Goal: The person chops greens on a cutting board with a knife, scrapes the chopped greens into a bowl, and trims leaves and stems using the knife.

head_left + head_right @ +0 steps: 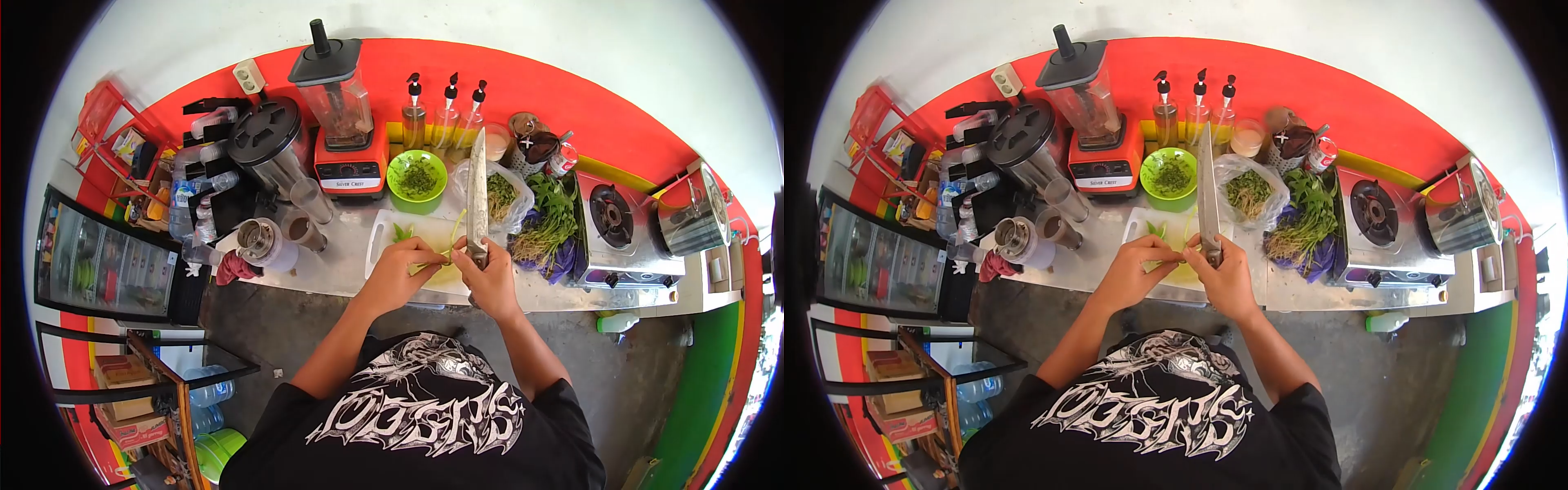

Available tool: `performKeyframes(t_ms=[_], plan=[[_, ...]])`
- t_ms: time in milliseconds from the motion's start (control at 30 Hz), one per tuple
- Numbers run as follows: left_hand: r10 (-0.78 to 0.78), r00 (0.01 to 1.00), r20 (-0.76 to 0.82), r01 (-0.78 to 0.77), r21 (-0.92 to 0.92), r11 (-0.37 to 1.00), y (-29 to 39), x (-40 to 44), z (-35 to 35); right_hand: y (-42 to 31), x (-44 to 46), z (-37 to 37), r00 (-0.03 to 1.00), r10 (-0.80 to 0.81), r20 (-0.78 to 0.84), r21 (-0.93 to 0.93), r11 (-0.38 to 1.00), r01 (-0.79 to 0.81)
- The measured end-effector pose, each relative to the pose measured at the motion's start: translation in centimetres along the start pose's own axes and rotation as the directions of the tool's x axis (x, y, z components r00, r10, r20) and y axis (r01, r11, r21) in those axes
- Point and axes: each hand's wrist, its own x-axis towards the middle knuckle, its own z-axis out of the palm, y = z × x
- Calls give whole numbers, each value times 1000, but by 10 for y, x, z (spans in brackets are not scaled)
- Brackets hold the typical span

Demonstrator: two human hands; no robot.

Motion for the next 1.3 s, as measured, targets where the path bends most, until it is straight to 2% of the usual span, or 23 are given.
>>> performKeyframes(t_ms=[133, 200, 233, 300, 333, 400, 467, 500, 567, 600, 633, 667, 700, 733, 767, 800, 867, 900, 967, 1067, 1100, 1167, 1300], plan=[[53, 998, -41, -50, 69, 996, -4, 0, 2, 0, 3, 7, 997, 3, -72, 25, 1000, -1], [67, 997, -44, -63, 94, 994, -4, 1, 2, 5, 8, 10, 982, 37, -186, 138, 990, -11], [93, 995, -33, -89, 122, 989, -5, 1, 2, 5, 10, 10, 981, 36, -188, 137, 991, -10], [119, 993, -25, -114, 148, 982, -7, 1, 2, 5, 12, 8, 990, 93, -105, 300, 952, -57], [112, 992, -50, -103, 157, 982, -9, 2, 2, 5, 13, 8, 991, 91, -103, 299, 953, -57], [105, 991, -81, -91, 167, 982, -9, 2, 2, 5, 12, 9, 993, 0, -115, 283, 959, 33], [189, 917, -352, -54, 359, 932, -5, 4, 4, 0, 9, 12, 990, -35, -135, 249, 966, 68], [192, 915, -354, -56, 360, 931, -9, 3, 6, -3, 8, 15, 985, -69, -157, 216, 971, 103], [-90, 895, -437, 232, 284, 930, -21, -1, 14, -2, 7, 20, 980, -91, -179, 243, 961, 134], [-88, 894, -439, 231, 285, 930, -17, 0, 10, -1, 6, 22, 974, -111, -200, 269, 949, 163], [-315, 917, -243, 346, 94, 934, -10, 2, 2, -1, 6, 25, 973, -115, -199, 269, 949, 167], [-485, 874, 1, 484, -69, 872, -6, 4, -3, -1, 6, 28, 971, -124, -203, 274, 945, 177], [-483, 875, -3, 482, -68, 873, -8, 5, -2, -1, 6, 31, 970, -131, -206, 279, 942, 187], [-441, 893, 93, 446, -317, 837, -11, 6, 2, 1, 5, 32, 970, -135, -205, 280, 941, 190], [-373, 911, 174, 405, -545, 734, -12, 7, 6, 3, 5, 33, 974, -125, -189, 294, 939, 178], [-372, 912, 171, 402, -544, 737, -8, 9, 8, 5, 4, 35, 978, -115, -174, 308, 937, 165], [-325, 945, 39, 243, -746, 619, 2, 13, 13, 10, 5, 39, 981, -109, -163, 344, 925, 160], [-323, 946, 36, 240, -747, 620, -1, 15, 15, 11, 6, 40, 983, -101, -151, 377, 914, 152], [-283, 959, -21, 123, -868, 482, -12, 17, 21, 11, 5, 42, 987, -81, -141, 379, 916, 129], [-352, 936, -18, 122, -921, 370, -15, 19, 18, 10, 4, 41, 988, -60, -141, 364, 925, 108], [-352, 936, -16, 123, -921, 370, -15, 20, 16, 10, 3, 40, 987, -63, -148, 345, 932, 112], [-360, 926, -117, 97, -846, 524, -16, 22, 12, 6, 2, 33, 987, -72, -143, 309, 944, 114], [-370, 924, -92, 144, -815, 562, -5, 26, 9, 2, 1, 30, 977, -86, -197, 198, 972, 125]])
